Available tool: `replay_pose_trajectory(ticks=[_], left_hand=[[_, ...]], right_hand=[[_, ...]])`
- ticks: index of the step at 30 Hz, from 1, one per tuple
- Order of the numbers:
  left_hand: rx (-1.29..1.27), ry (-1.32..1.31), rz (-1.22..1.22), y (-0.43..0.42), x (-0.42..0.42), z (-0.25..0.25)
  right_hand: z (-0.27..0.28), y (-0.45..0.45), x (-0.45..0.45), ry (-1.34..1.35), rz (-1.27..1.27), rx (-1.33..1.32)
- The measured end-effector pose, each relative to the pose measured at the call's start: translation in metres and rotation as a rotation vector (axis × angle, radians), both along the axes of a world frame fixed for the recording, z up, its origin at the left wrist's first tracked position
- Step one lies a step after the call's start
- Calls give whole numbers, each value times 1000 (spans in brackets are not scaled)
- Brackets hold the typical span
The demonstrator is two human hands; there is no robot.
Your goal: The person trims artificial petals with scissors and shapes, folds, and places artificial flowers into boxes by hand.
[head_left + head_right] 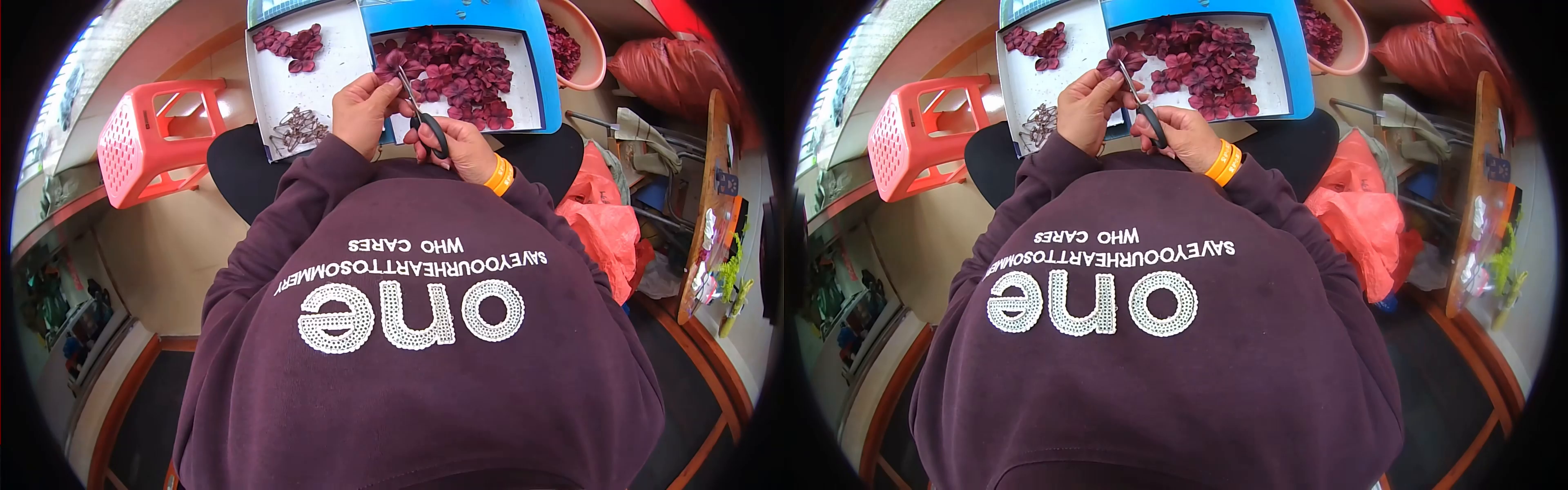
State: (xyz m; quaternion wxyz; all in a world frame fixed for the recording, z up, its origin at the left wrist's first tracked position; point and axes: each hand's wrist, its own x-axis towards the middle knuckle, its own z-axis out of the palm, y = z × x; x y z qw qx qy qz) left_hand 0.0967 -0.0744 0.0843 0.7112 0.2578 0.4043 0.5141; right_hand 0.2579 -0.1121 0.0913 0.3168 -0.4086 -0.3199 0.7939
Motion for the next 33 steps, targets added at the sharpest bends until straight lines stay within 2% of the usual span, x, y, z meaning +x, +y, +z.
replay_pose_trajectory(ticks=[4, 10, 14, 20, 25, 29, 33], left_hand=[[99, 197, -3, -2, 2, -2], [156, 335, -20, -2, 0, -6], [172, 422, 17, -2, -2, -7], [220, 477, 6, -4, -1, -7], [223, 478, -31, -1, -7, -13], [1133, 1366, 9, 11, -29, -12], [1162, 1428, 16, 7, -30, -8]], right_hand=[[-5, -1, -6, -115, -86, 56], [-11, -2, -7, -164, -85, 129], [-21, -3, -6, -370, -18, 290], [-10, -4, -6, -325, -54, 215], [2, -4, -4, -182, -70, 150], [24, -9, 13, 87, -27, -248], [49, -13, 12, 57, -68, -346]])
